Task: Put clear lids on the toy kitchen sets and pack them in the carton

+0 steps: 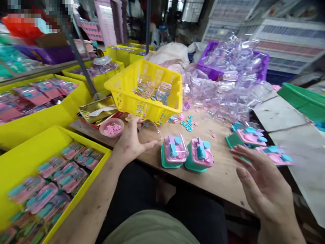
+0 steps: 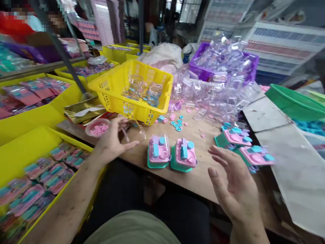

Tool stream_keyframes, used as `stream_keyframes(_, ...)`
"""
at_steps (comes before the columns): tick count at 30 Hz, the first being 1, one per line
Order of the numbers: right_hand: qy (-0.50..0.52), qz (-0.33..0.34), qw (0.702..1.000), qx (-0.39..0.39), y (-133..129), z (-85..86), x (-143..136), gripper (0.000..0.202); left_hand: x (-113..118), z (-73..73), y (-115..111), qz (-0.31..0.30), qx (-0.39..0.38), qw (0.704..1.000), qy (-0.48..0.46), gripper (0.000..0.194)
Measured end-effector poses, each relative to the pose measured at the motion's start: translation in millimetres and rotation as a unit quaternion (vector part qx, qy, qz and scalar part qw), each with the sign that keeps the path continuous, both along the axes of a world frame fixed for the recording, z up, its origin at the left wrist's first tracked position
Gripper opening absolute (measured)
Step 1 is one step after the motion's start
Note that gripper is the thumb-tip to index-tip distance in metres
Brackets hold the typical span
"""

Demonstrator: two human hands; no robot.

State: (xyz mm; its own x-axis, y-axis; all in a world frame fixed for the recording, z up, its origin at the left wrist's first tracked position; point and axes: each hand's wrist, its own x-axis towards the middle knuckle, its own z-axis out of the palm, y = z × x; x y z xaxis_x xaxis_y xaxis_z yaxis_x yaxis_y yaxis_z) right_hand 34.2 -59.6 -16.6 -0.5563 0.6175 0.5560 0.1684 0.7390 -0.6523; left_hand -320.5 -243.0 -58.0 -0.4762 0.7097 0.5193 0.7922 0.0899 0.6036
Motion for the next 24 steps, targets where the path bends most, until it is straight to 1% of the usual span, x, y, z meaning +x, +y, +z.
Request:
stream_keyframes(2,0.028,0.061,0.998,-0.002,-12,21.2,-14,0.062,21,28.9,-7,-0.066,0.044,0.997,0.008,0.122)
stream_keyframes(3,0.019,0.101,0.995,0.021,-17,32.3,-24,0.074,35,41.9,-5,-0.106,0.051,0.993,0.021,0.126)
stream_keyframes(4,-0.017,0.134,0.989,0.058,-20,42.1,-35,0.086,51,52.3,0,-0.143,0.06,0.987,0.032,0.127)
stream_keyframes(5,-0.056,0.159,0.981,0.097,-21,49.9,-44,0.094,68,59.3,7,-0.173,0.072,0.982,0.037,0.126)
stream_keyframes(6,-0.08,0.167,0.974,0.13,-20,55.1,-50,0.097,85,62.5,14,-0.194,0.09,0.976,0.034,0.124)
stream_keyframes(7,-0.098,0.165,0.969,0.153,-17,57.6,-52,0.097,102,62.0,21,-0.207,0.11,0.972,0.021,0.122)
stream_keyframes(9,-0.107,0.138,0.971,0.166,-6,54.8,-42,0.091,130,51.5,28,-0.209,0.145,0.967,-0.029,0.119)
stream_keyframes(10,-0.108,0.12,0.974,0.158,1,50.3,-32,0.087,141,42.9,29,-0.207,0.157,0.964,-0.058,0.112)
stream_keyframes(11,-0.106,0.105,0.979,0.14,7,44.4,-21,0.083,150,33.0,27,-0.213,0.156,0.961,-0.086,0.098)
stream_keyframes(12,-0.099,0.094,0.984,0.114,13,37.6,-10,0.079,157,22.7,25,-0.229,0.138,0.957,-0.111,0.076)
stream_keyframes(14,-0.065,0.075,0.993,0.058,20,23.0,5,0.075,163,2.8,22,-0.269,0.065,0.949,-0.151,0.033)
stream_keyframes(15,-0.042,0.069,0.996,0.034,22,16.1,9,0.075,163,-6.2,23,-0.282,0.017,0.945,-0.165,0.019)
stream_keyframes(16,-0.021,0.062,0.998,0.016,23,9.9,9,0.076,161,-14.1,25,-0.28,-0.032,0.944,-0.172,0.01)
stream_keyframes(17,-0.005,0.055,0.998,0.004,23,4.9,7,0.077,158,-21.1,28,-0.263,-0.075,0.946,-0.173,0.01)
stream_keyframes(19,0.016,0.048,0.998,-0.024,22,-0.8,-1,0.072,150,-32.0,36,-0.208,-0.135,0.957,-0.148,0.019)
stream_keyframes(21,0.033,0.049,0.996,-0.067,21,-0.2,-9,0.065,144,-40.7,45,-0.157,-0.152,0.97,-0.11,0.025)
stream_keyframes(22,0.04,0.049,0.994,-0.087,21,2.1,-12,0.064,142,-45.1,50,-0.141,-0.14,0.975,-0.094,0.037)
stream_keyframes(24,0.045,0.045,0.993,-0.104,22,8.5,-15,0.069,139,-55.6,63,-0.137,-0.092,0.984,-0.072,0.082)
